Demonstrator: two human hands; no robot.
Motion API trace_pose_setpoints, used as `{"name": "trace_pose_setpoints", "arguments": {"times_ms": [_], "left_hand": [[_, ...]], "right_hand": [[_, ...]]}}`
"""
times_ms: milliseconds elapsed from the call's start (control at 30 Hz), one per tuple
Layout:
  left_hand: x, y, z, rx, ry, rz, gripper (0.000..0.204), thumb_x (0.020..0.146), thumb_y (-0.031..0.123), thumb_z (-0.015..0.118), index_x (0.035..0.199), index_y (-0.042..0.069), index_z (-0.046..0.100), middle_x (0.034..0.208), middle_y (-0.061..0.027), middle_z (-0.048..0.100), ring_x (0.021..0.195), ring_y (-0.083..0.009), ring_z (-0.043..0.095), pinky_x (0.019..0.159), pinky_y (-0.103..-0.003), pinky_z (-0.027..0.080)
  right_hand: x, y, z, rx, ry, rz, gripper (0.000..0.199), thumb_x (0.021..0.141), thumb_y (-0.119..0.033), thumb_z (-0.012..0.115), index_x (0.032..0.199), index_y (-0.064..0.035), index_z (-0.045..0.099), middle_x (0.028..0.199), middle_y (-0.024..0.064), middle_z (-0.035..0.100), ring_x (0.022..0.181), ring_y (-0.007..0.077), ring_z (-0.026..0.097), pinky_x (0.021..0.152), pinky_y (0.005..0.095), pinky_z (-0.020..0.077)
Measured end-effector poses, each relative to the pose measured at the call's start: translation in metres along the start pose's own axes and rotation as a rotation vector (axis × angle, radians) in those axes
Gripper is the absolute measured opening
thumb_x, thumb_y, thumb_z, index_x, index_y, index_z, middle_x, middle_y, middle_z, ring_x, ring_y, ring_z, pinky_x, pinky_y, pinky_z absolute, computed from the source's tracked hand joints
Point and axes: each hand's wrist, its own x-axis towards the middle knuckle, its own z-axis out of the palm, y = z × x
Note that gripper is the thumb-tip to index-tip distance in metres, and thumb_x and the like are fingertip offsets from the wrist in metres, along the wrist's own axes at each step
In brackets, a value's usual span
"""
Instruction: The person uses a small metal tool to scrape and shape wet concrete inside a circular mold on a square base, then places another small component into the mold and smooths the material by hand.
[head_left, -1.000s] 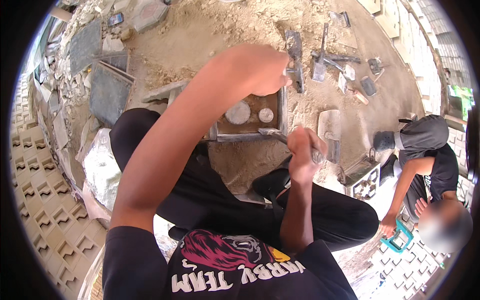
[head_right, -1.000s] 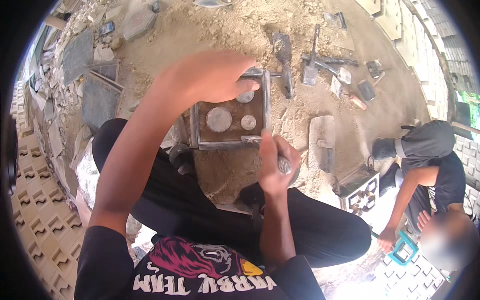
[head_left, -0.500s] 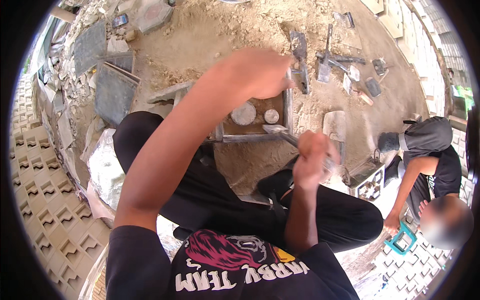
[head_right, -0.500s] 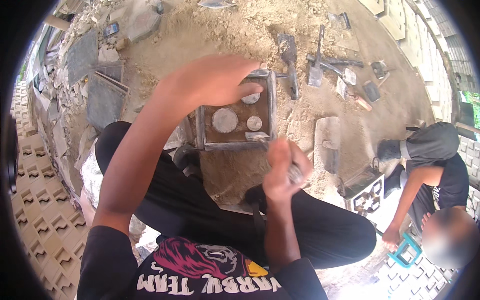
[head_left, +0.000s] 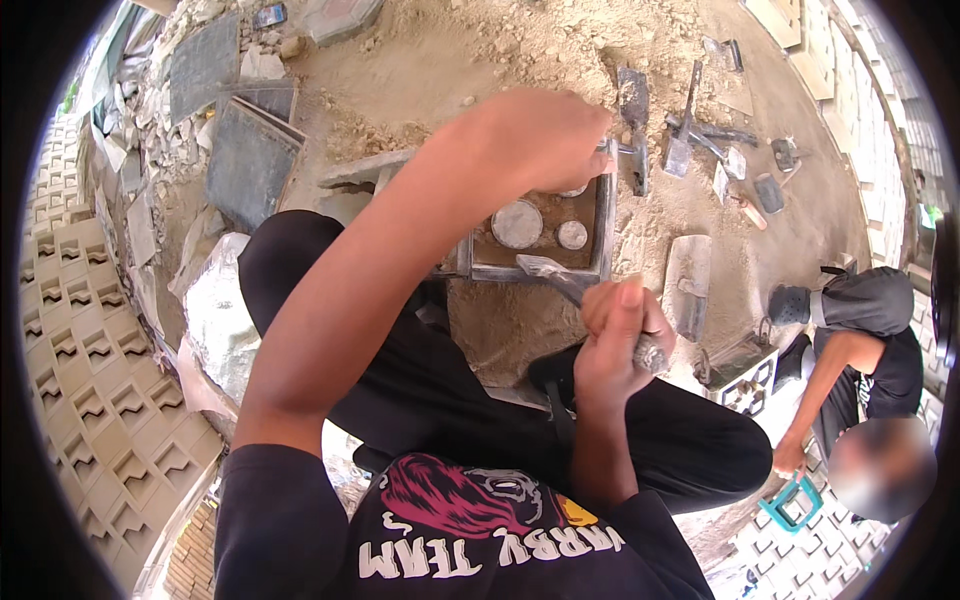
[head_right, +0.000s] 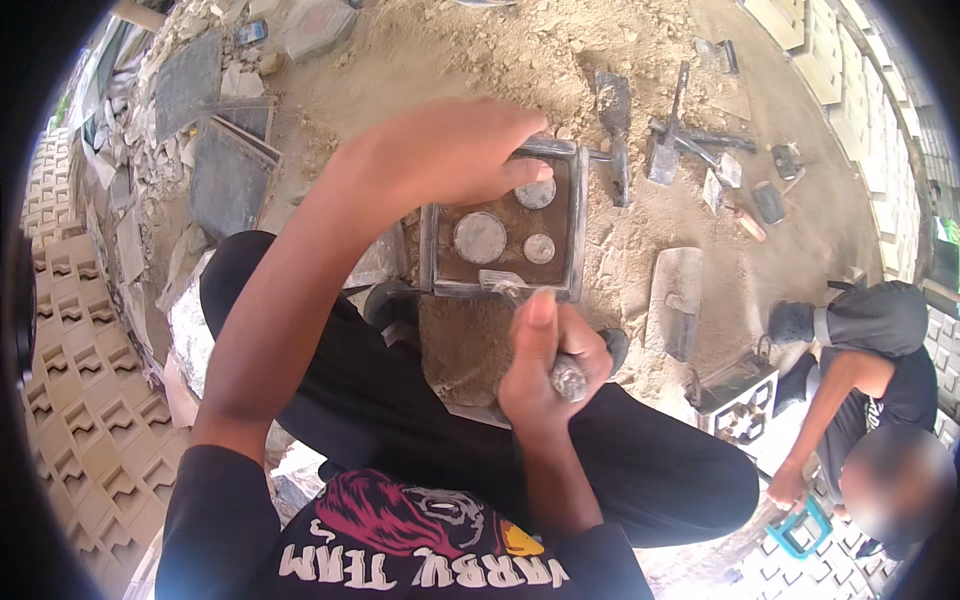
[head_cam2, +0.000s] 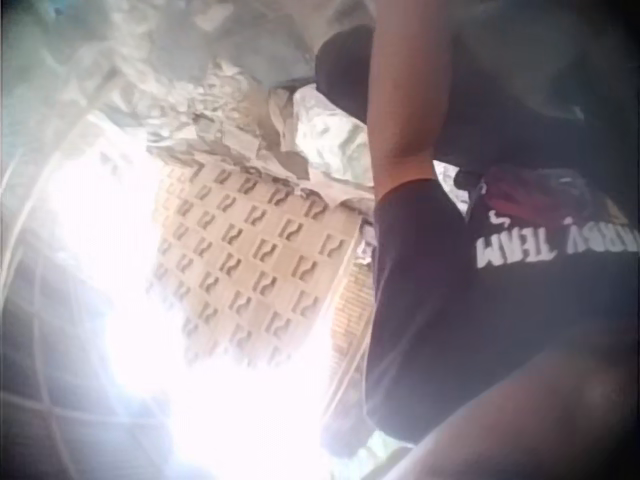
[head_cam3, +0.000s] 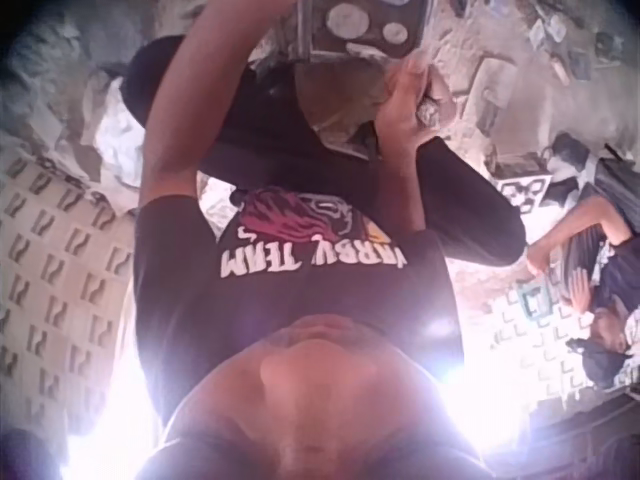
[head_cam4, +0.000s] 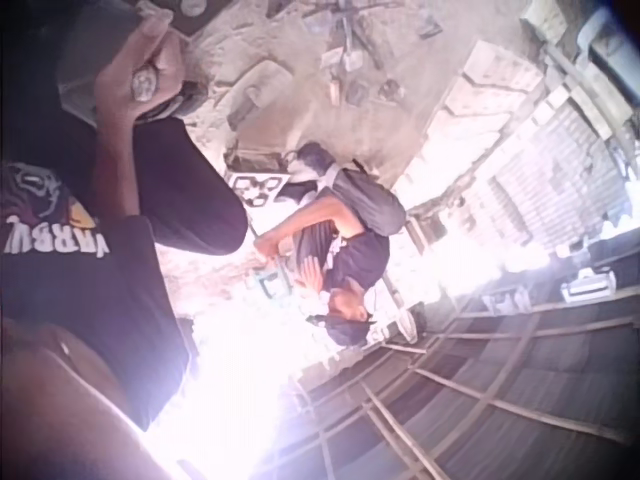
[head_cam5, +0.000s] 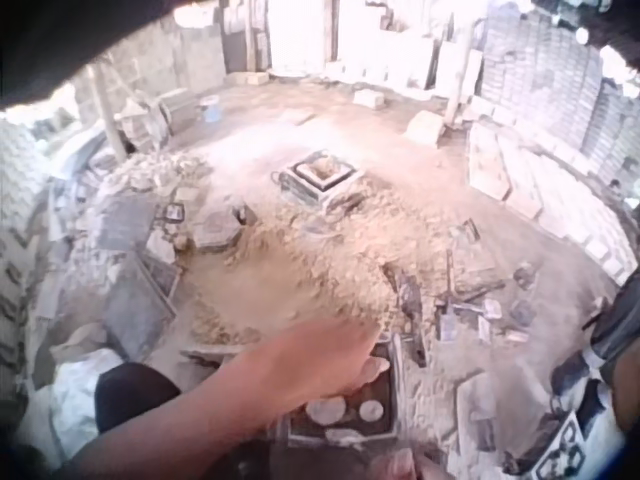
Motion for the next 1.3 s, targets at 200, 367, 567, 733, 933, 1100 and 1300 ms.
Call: {"name": "trace_pose_setpoints", "arguments": {"times_ms": [200, 367, 567, 733, 933, 1100, 1300], "left_hand": [[-0.004, -0.011, 0.001, 0.016, -0.032, -0.092, 0.043, 0.093, 0.041, 0.056, 0.111, 0.002, 0.059, 0.103, -0.018, 0.066, 0.1, -0.0379, 0.062, 0.083, -0.049, 0.048], [-0.003, -0.013, 0.005, -0.003, -0.019, -0.104, 0.043, 0.092, 0.041, 0.057, 0.11, 0.001, 0.06, 0.102, -0.0185, 0.066, 0.1, -0.0375, 0.062, 0.083, -0.049, 0.048], [-0.005, -0.007, -0.002, -0.013, 0.009, -0.061, 0.04, 0.092, 0.038, 0.057, 0.105, 0.001, 0.063, 0.101, -0.0185, 0.067, 0.097, -0.0367, 0.064, 0.082, -0.05, 0.049], [-0.003, 0.003, -0.007, -0.021, -0.039, -0.109, 0.038, 0.092, 0.038, 0.058, 0.102, 0.002, 0.063, 0.096, -0.0191, 0.067, 0.092, -0.0382, 0.065, 0.079, -0.051, 0.05], [-0.006, -0.004, 0.001, 0.007, -0.042, -0.078, 0.039, 0.092, 0.038, 0.058, 0.106, 0.002, 0.063, 0.097, -0.0187, 0.067, 0.093, -0.0389, 0.064, 0.079, -0.051, 0.05], [-0.004, 0.0, 0.0, -0.044, -0.009, -0.063, 0.042, 0.092, 0.04, 0.057, 0.111, 0.002, 0.061, 0.102, -0.0185, 0.067, 0.098, -0.038, 0.063, 0.082, -0.049, 0.05], [0.001, -0.001, -0.001, 0.041, -0.051, -0.122, 0.044, 0.093, 0.041, 0.055, 0.112, 0.002, 0.062, 0.105, -0.0187, 0.066, 0.101, -0.0371, 0.062, 0.084, -0.049, 0.049]], "right_hand": [[-0.002, 0.012, 0.01, 0.095, 0.016, 0.019, 0.041, 0.098, -0.015, 0.056, 0.06, -0.0029, 0.042, 0.055, -0.0037, 0.04, 0.054, 0.0041, 0.036, 0.047, 0.0258, 0.0265], [0.009, 0.025, 0.005, -0.24, -0.107, -0.005, 0.044, 0.1, -0.016, 0.051, 0.058, -0.005, 0.039, 0.052, -0.0026, 0.04, 0.051, 0.0039, 0.034, 0.045, 0.0251, 0.0239], [-0.001, 0.009, -0.001, 0.036, -0.051, -0.103, 0.041, 0.099, -0.015, 0.051, 0.06, -0.0038, 0.044, 0.052, -0.0038, 0.04, 0.05, 0.0044, 0.035, 0.045, 0.0248, 0.0248], [-0.003, 0.011, 0.007, 0.032, -0.023, 0.006, 0.039, 0.098, -0.016, 0.053, 0.062, -0.0027, 0.047, 0.053, -0.0025, 0.043, 0.05, 0.0047, 0.037, 0.045, 0.025, 0.0273], [0.0, 0.014, 0.011, -0.186, -0.134, -0.121, 0.043, 0.1, -0.016, 0.049, 0.06, -0.0016, 0.042, 0.054, -0.0016, 0.043, 0.052, 0.0054, 0.037, 0.046, 0.0252, 0.027], [-0.001, 0.0, 0.005, 0.212, -0.093, -0.158, 0.041, 0.099, -0.015, 0.051, 0.061, -0.0029, 0.043, 0.055, -0.0029, 0.044, 0.051, 0.0061, 0.037, 0.046, 0.0257, 0.0266], [-0.002, 0.021, 0.007, 0.036, -0.017, -0.013, 0.042, 0.098, -0.014, 0.054, 0.059, -0.0041, 0.042, 0.053, -0.0029, 0.042, 0.051, 0.0048, 0.035, 0.046, 0.0256, 0.0243]]}}
